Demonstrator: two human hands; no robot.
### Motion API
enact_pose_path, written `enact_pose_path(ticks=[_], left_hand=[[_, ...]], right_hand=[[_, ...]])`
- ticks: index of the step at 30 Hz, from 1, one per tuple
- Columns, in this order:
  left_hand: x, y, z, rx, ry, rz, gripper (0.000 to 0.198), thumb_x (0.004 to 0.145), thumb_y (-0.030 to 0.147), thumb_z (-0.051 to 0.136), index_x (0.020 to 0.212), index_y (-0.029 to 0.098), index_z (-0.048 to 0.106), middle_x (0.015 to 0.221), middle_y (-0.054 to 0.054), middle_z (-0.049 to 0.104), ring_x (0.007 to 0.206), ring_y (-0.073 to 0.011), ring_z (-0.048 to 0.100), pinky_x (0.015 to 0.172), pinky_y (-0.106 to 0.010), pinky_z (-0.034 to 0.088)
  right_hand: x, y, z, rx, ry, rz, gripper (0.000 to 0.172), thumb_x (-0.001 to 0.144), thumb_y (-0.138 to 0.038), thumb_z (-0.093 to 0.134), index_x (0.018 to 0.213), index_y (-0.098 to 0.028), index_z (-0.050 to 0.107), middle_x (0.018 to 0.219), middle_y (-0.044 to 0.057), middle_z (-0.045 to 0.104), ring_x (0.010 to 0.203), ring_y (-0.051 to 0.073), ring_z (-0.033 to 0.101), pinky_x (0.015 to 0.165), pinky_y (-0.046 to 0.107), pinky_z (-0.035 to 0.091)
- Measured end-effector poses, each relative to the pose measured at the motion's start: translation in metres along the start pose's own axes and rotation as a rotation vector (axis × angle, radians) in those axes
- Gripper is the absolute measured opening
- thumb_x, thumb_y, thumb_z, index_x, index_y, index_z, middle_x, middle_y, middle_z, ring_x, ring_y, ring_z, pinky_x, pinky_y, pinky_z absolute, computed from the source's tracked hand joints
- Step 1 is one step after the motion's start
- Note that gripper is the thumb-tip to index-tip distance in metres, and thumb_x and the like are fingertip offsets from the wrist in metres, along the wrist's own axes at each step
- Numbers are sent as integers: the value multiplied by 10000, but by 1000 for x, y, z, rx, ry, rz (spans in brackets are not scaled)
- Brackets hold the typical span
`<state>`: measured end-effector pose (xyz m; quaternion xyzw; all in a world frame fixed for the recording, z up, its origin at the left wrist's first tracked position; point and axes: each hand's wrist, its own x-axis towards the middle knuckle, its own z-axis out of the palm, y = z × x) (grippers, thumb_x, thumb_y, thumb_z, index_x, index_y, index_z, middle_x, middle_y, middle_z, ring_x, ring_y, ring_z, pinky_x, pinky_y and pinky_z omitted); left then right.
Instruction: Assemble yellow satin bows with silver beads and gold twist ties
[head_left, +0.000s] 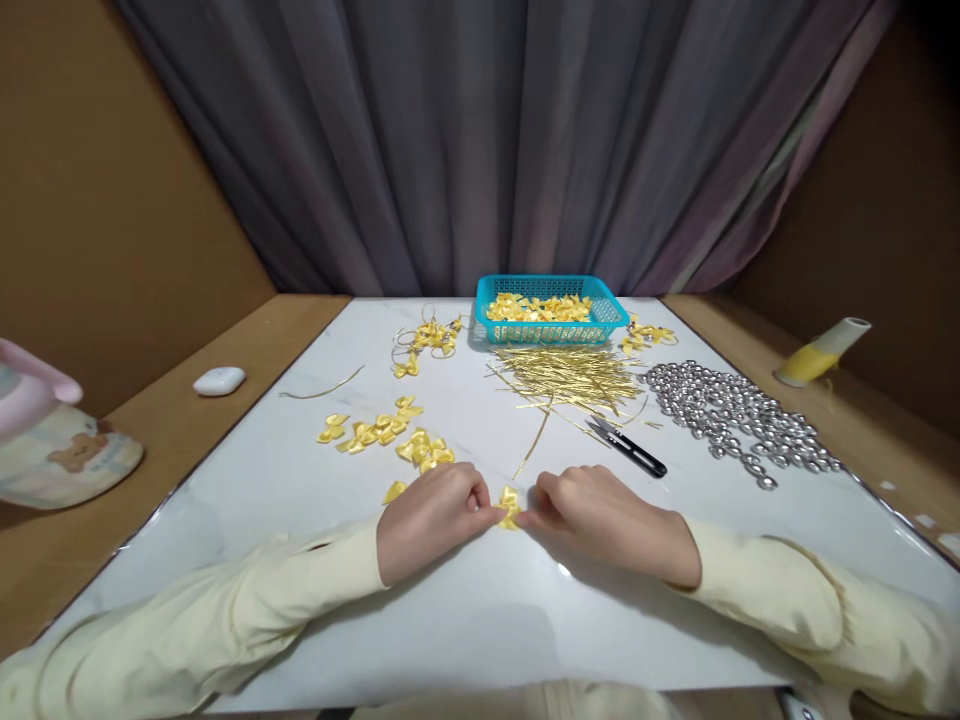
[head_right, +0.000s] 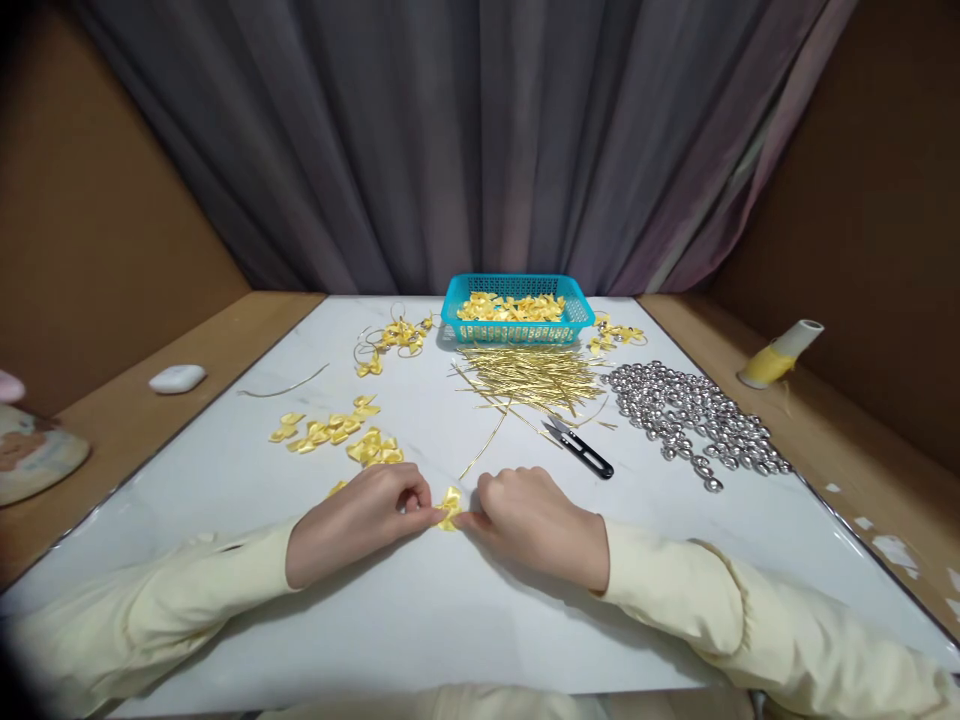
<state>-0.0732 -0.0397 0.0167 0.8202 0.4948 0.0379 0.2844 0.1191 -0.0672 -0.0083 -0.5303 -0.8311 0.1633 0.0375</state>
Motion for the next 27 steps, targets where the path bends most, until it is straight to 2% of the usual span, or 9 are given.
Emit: enact_pose_path(ticks=[2, 4, 8, 11, 16, 27], left_hand=[[1, -3, 0, -5, -29, -6, 257, 754, 391, 533, 648, 163, 588, 630, -7, 596, 615, -165, 550, 550, -239, 354], [1, -6, 1, -30, -42, 13, 241, 757, 379, 537, 657, 165, 585, 632, -1, 591, 611, -157, 546, 553, -235, 356], [1, -9, 6, -31, 24, 126, 157, 770, 317, 536, 745, 168, 577, 731, -7, 579, 694, -157, 533, 615, -239, 370], [2, -8, 8, -43, 1, 221, 126, 792, 285, 513, 783, 174, 573, 769, -7, 560, 708, -146, 513, 648, -242, 377], [3, -6, 7, -69, -23, 279, 107, 802, 260, 499, 790, 174, 561, 767, -2, 538, 674, -130, 483, 654, -244, 378], [4, -8, 6, -26, -63, 249, 71, 780, 240, 535, 796, 170, 536, 759, 11, 508, 670, -128, 457, 635, -236, 345]], right_hand=[[2, 4, 0, -5, -25, 29, 439, 856, -513, 411, 634, -167, 565, 587, 56, 608, 488, 142, 517, 466, 262, 193], [3, 7, -1, 19, -21, 31, 445, 833, -543, 436, 624, -169, 556, 611, 56, 620, 498, 141, 518, 466, 254, 204], [4, 8, -2, 105, 48, -42, 317, 813, -478, 523, 887, -171, 550, 606, 16, 616, 497, 135, 512, 471, 230, 223], [5, 6, 1, 210, 44, -157, 293, 844, -400, 511, 1040, -184, 483, 590, -17, 617, 497, 129, 515, 487, 212, 260], [8, 7, 5, 317, -21, -189, 223, 836, -346, 537, 984, -187, 488, 696, 9, 670, 555, 135, 558, 522, 207, 327], [11, 9, 5, 312, -51, -95, 263, 778, -370, 616, 929, -176, 523, 656, 6, 643, 552, 137, 536, 535, 214, 338]])
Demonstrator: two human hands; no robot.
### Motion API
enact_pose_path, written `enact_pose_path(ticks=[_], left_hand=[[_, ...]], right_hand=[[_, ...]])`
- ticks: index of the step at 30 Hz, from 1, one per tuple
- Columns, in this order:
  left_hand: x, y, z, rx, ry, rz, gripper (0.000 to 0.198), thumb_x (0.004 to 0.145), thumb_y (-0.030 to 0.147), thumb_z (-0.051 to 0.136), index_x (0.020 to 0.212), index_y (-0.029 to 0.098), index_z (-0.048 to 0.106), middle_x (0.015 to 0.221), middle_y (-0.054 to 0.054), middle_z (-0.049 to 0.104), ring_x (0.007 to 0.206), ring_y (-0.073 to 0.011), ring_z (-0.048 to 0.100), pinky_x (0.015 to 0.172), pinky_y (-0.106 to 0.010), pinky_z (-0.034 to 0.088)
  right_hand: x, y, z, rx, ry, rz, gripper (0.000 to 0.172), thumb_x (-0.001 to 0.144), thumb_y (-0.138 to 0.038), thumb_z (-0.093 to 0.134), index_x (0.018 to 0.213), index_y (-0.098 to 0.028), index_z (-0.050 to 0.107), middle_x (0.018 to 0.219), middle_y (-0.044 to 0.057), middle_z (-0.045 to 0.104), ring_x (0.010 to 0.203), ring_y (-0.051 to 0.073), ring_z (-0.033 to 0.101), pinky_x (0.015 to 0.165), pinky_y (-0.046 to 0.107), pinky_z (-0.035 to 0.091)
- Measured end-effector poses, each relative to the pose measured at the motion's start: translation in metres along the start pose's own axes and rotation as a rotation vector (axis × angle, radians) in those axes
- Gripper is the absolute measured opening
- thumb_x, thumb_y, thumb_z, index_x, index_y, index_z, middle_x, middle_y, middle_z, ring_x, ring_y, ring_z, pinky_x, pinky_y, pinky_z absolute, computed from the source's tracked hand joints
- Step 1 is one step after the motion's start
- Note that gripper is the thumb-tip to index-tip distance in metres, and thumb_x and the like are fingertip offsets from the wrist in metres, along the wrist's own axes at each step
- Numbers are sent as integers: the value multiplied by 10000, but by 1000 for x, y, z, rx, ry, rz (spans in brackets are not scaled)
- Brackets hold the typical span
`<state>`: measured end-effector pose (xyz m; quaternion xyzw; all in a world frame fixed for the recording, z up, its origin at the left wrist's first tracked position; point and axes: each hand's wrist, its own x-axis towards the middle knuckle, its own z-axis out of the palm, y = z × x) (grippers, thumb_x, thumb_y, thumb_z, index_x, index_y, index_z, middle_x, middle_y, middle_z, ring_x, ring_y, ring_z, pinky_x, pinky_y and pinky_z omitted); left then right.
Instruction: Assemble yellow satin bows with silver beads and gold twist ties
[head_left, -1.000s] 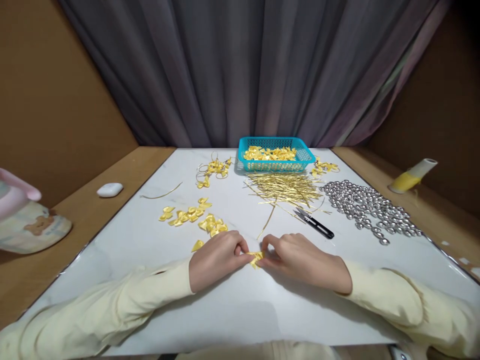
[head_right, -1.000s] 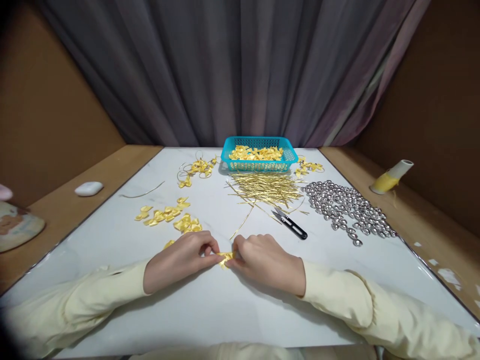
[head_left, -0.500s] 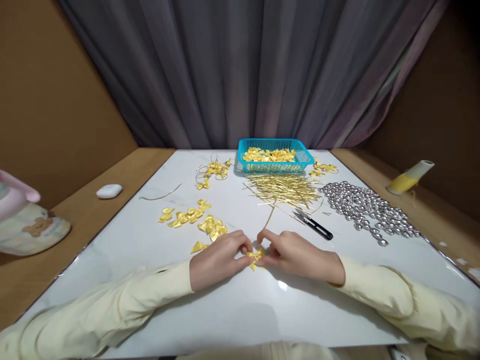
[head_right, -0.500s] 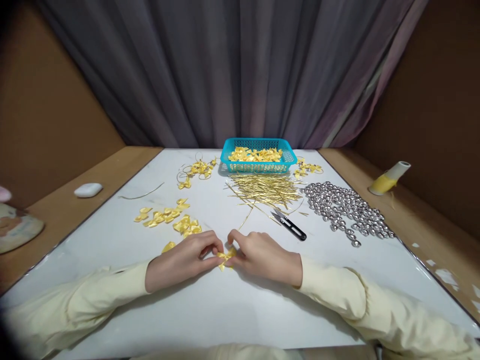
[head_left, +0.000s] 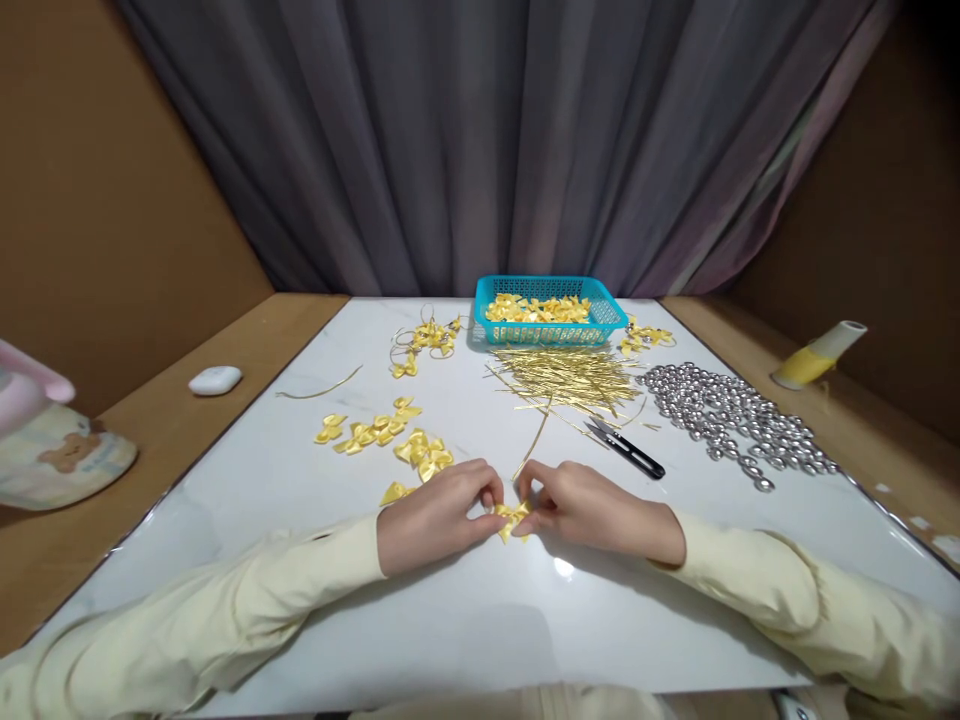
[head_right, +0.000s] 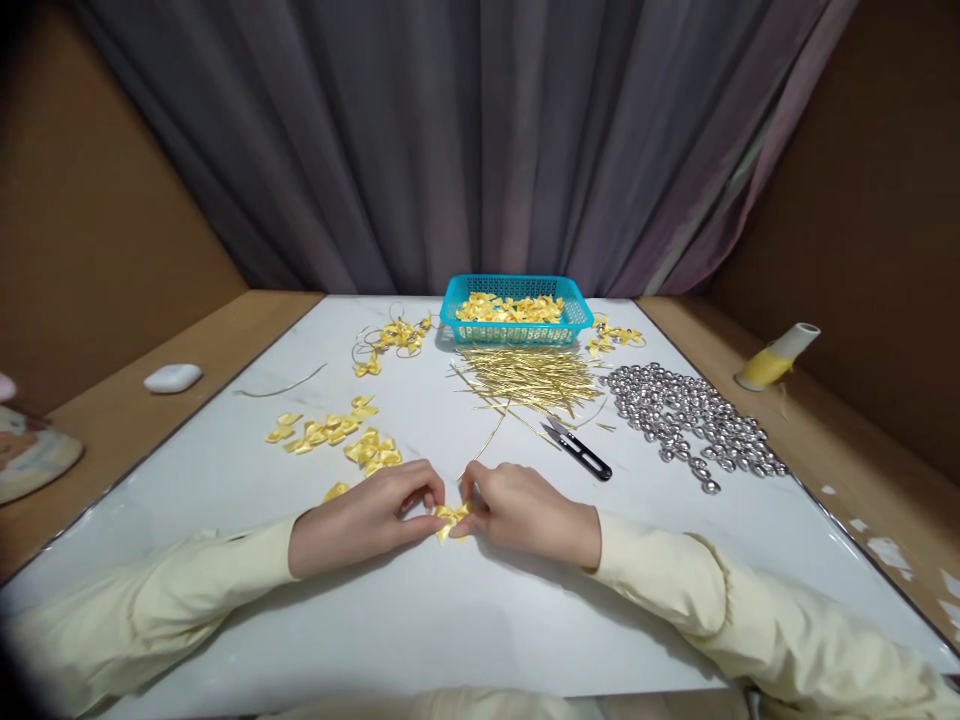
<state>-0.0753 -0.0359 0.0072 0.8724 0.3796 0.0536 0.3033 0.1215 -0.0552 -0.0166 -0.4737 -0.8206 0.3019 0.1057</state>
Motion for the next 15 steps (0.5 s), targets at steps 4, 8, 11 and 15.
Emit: enact_pose_path(ticks=[4, 8, 11, 15], left_hand=[[2, 0, 0, 12, -4, -11, 99, 781, 269, 546, 799, 172, 536, 753, 12, 504, 669, -131, 455, 634, -235, 342], [2, -2, 1, 25, -4, -14, 113, 782, 286, 546, 797, 174, 544, 760, 8, 515, 683, -136, 471, 630, -233, 344], [2, -3, 2, 41, 7, -23, 124, 775, 296, 555, 786, 172, 561, 762, 3, 532, 705, -143, 491, 641, -236, 350], [1, -2, 1, 58, 24, -51, 150, 762, 322, 571, 766, 173, 589, 740, 0, 553, 735, -158, 517, 656, -243, 359]], right_hand=[[1, 1, 1, 5, 16, 9, 275, 769, -377, 627, 920, -170, 528, 673, 14, 650, 577, 140, 548, 546, 217, 342], [1, 0, -1, 10, -4, 38, 254, 764, -378, 627, 885, -171, 540, 654, 9, 645, 574, 136, 544, 545, 217, 342], [2, -1, -2, 17, -17, 64, 250, 754, -384, 629, 868, -175, 552, 673, 12, 652, 590, 135, 555, 551, 217, 344], [0, -3, -5, 11, -22, 84, 281, 749, -431, 611, 877, -185, 571, 690, 12, 651, 594, 133, 562, 544, 217, 331]])
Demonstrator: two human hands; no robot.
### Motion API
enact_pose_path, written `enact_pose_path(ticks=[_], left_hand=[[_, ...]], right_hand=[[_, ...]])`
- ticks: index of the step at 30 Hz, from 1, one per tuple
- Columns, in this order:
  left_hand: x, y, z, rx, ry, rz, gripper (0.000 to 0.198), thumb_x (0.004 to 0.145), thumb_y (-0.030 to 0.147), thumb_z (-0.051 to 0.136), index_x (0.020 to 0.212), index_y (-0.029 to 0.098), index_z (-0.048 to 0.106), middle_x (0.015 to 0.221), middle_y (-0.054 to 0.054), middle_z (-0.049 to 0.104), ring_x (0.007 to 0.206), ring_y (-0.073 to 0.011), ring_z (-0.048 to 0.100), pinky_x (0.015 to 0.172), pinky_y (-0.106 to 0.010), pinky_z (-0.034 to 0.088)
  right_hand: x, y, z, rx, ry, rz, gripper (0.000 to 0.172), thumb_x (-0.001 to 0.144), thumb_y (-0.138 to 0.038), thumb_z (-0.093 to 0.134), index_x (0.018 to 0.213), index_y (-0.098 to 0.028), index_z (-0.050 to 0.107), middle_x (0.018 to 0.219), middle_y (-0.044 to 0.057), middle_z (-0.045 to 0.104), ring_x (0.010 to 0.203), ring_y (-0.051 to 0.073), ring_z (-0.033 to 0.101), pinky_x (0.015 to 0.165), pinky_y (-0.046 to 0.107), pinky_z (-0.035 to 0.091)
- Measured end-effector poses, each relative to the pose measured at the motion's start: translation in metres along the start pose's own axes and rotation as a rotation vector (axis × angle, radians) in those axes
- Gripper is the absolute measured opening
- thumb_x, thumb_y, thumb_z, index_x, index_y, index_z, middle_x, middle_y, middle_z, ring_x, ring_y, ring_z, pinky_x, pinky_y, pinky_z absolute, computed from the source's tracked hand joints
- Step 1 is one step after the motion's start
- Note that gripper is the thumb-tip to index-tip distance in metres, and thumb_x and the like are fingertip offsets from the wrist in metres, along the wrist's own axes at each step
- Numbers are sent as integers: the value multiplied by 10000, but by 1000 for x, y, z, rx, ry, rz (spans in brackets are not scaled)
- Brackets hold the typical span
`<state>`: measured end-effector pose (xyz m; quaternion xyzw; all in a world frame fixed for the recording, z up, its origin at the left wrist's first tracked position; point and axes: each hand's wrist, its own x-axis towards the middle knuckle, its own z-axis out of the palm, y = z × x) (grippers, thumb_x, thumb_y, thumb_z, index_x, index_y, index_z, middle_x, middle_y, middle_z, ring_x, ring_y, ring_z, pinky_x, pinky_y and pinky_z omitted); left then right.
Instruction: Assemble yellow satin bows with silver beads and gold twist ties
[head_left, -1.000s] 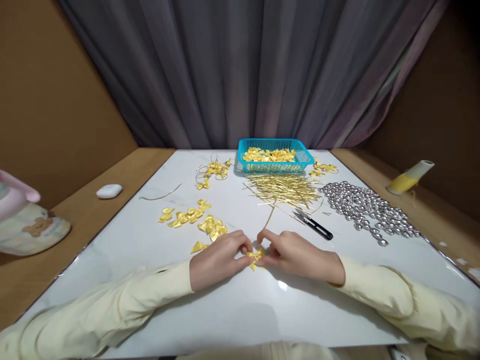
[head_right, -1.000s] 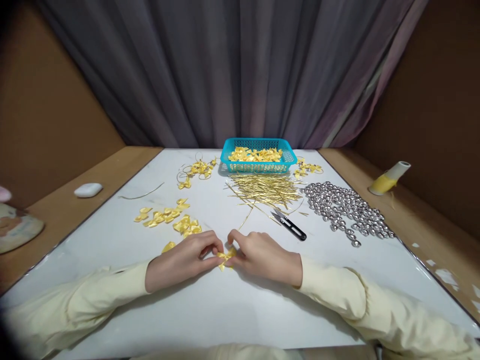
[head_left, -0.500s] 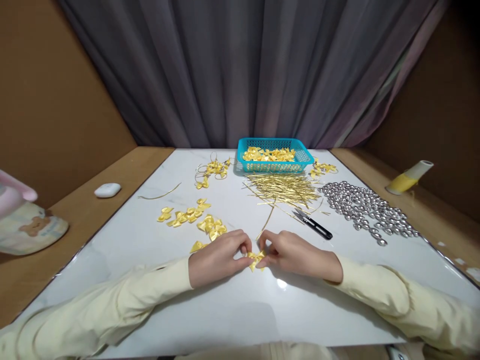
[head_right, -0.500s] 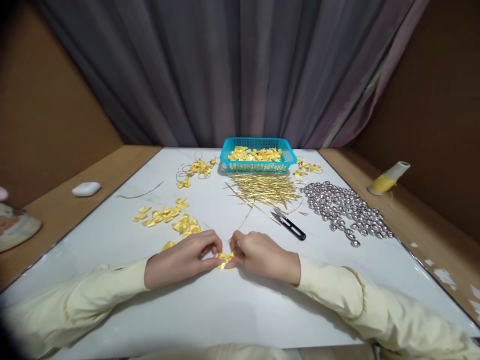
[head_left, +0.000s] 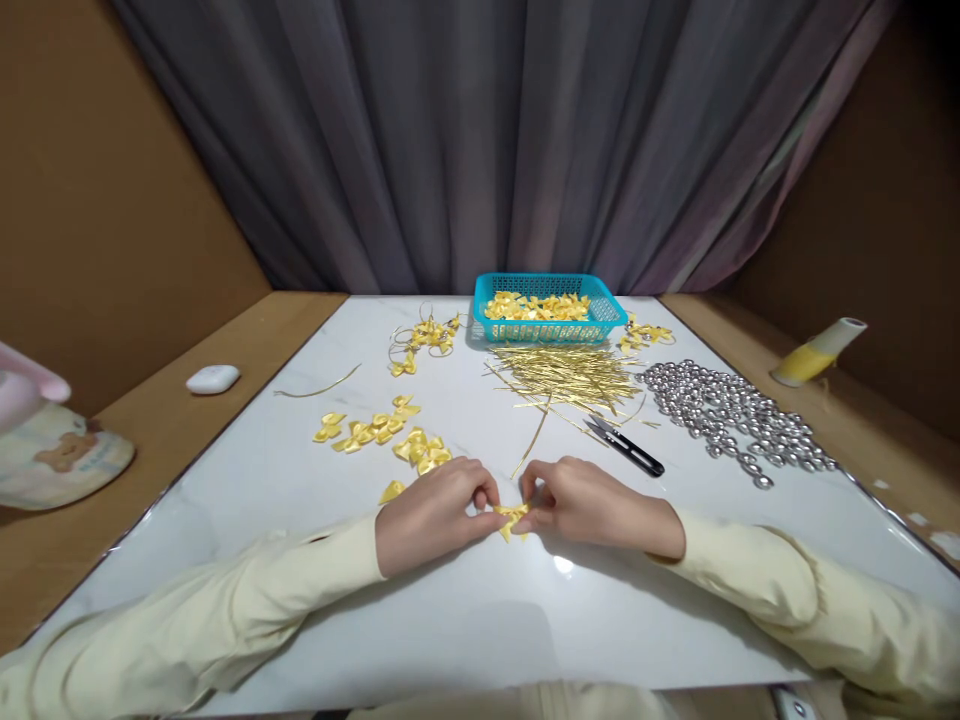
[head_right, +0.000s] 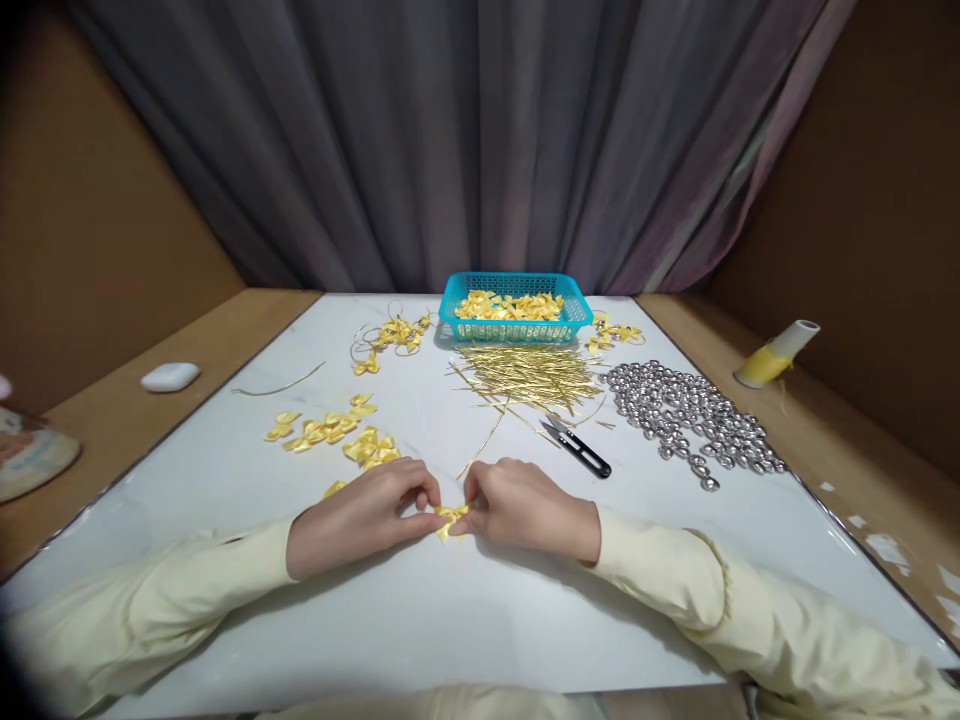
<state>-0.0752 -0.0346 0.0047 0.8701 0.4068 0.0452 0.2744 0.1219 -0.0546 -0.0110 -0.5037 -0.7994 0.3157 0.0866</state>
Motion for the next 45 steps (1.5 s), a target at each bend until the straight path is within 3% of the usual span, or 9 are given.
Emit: enact_pose_path(ticks=[7, 15, 45], left_hand=[[-3, 8, -2, 2, 35, -49, 168, 767, 331, 546, 740, 175, 603, 716, -1, 573, 731, -166, 536, 655, -251, 371], [-3, 13, -2, 54, 48, -78, 150, 748, 313, 548, 751, 173, 604, 714, 0, 587, 731, -170, 547, 634, -251, 372], [-8, 18, -3, 160, 66, -102, 191, 794, 346, 511, 729, 202, 620, 676, 6, 594, 716, -176, 550, 570, -250, 327]], right_hand=[[-7, -5, -4, -61, 24, 10, 248, 740, -386, 578, 896, -195, 609, 584, -12, 591, 497, 109, 473, 507, 214, 281], [-8, -6, -3, -120, 58, 10, 217, 745, -357, 553, 874, -199, 628, 596, -7, 600, 493, 101, 462, 502, 208, 271], [-15, -10, 2, -283, 110, -34, 219, 852, -357, 475, 914, -186, 597, 655, 12, 653, 552, 126, 568, 499, 243, 216]])
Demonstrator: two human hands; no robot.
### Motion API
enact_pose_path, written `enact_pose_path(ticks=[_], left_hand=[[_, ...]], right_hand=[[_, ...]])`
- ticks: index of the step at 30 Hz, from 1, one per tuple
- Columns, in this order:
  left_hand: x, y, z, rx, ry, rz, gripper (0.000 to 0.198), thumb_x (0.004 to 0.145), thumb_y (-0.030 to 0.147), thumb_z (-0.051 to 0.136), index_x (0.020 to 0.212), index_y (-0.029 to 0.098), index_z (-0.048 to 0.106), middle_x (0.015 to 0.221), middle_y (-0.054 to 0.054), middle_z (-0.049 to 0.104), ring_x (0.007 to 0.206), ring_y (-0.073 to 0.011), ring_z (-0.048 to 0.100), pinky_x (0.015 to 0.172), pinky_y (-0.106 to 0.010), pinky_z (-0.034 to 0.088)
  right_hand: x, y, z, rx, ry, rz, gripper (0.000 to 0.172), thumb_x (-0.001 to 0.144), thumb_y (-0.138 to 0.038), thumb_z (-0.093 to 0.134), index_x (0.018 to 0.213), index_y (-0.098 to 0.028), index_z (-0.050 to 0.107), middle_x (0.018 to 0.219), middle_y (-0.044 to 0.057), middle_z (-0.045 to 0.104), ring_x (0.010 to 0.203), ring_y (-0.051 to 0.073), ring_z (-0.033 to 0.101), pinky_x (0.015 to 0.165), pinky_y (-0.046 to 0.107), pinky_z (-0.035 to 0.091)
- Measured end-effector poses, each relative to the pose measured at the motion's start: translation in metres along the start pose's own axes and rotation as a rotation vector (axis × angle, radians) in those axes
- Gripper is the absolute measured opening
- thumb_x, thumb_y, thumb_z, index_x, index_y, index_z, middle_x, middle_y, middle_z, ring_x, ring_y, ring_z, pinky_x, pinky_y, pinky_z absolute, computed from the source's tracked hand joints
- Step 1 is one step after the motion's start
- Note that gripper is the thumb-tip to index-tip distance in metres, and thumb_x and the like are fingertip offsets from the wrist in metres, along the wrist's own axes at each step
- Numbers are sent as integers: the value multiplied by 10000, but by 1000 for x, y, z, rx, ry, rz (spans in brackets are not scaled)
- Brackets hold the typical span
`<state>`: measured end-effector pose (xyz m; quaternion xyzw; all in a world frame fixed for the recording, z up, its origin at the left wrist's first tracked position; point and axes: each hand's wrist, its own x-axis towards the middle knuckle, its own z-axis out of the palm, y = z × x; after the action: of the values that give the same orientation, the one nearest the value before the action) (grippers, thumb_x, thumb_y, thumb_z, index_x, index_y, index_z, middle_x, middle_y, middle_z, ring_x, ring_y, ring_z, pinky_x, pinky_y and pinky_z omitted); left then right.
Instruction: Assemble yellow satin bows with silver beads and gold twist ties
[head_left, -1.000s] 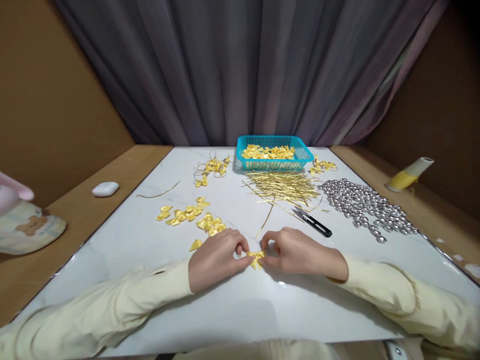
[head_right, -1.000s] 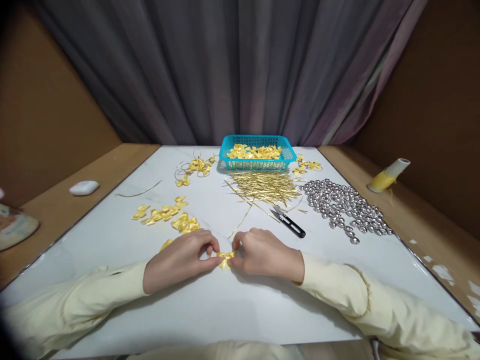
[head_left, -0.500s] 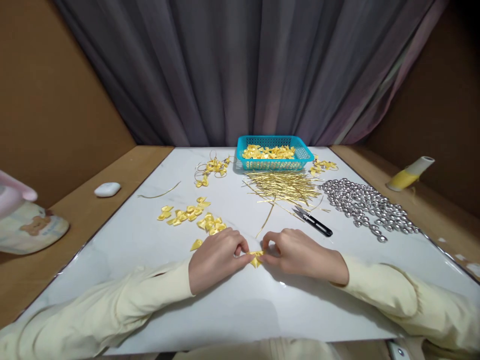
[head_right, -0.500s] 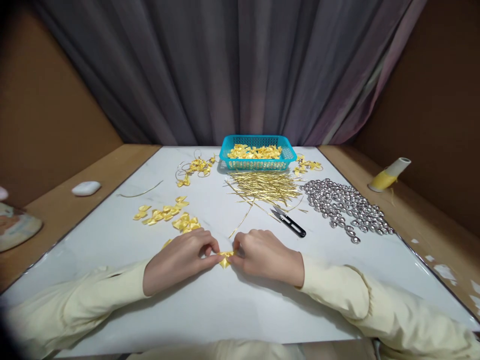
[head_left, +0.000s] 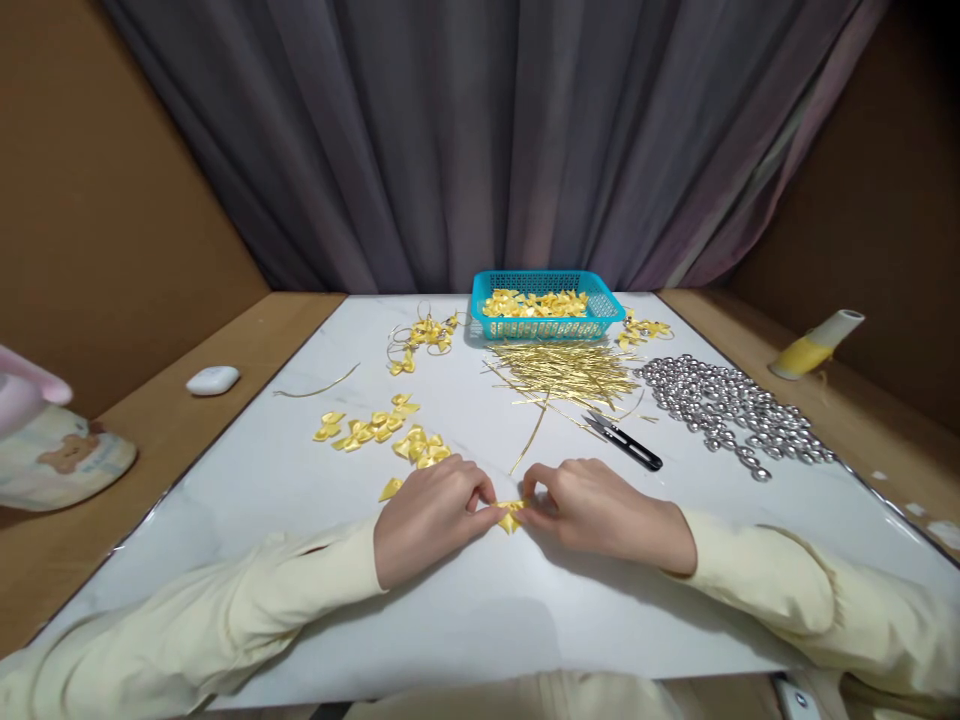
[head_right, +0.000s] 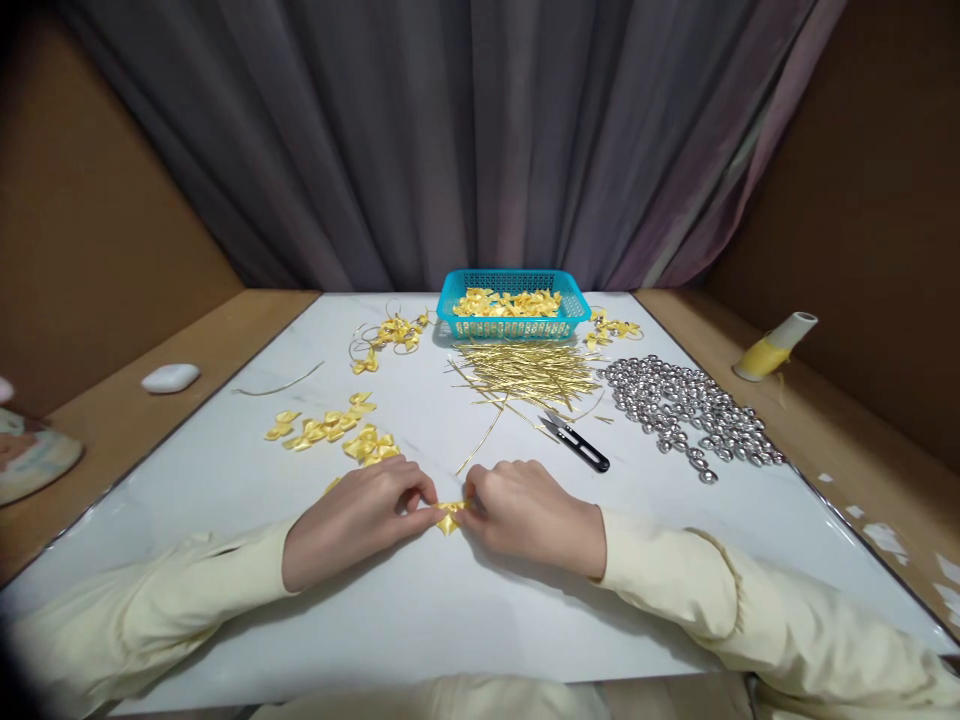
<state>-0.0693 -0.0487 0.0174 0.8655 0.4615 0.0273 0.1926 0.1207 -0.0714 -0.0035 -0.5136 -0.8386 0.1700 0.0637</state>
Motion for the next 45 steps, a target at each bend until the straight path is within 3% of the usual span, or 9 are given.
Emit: enact_pose_path(ticks=[20, 45], left_hand=[[-8, -2, 12, 211, 116, 159, 225, 867, 344, 485, 779, 172, 600, 744, -28, 598, 739, -184, 528, 610, -283, 343], [-7, 0, 14, 224, 145, 159, 245, 871, 357, 476, 758, 173, 591, 718, -27, 596, 724, -185, 528, 624, -297, 349]], right_hand=[[-3, -5, 3, -49, 22, -1, 235, 872, -347, 440, 912, -162, 580, 646, 24, 643, 555, 131, 576, 505, 260, 199], [-3, -4, 4, -77, 39, 8, 245, 861, -367, 436, 904, -171, 578, 652, 22, 661, 568, 157, 608, 495, 267, 186]])
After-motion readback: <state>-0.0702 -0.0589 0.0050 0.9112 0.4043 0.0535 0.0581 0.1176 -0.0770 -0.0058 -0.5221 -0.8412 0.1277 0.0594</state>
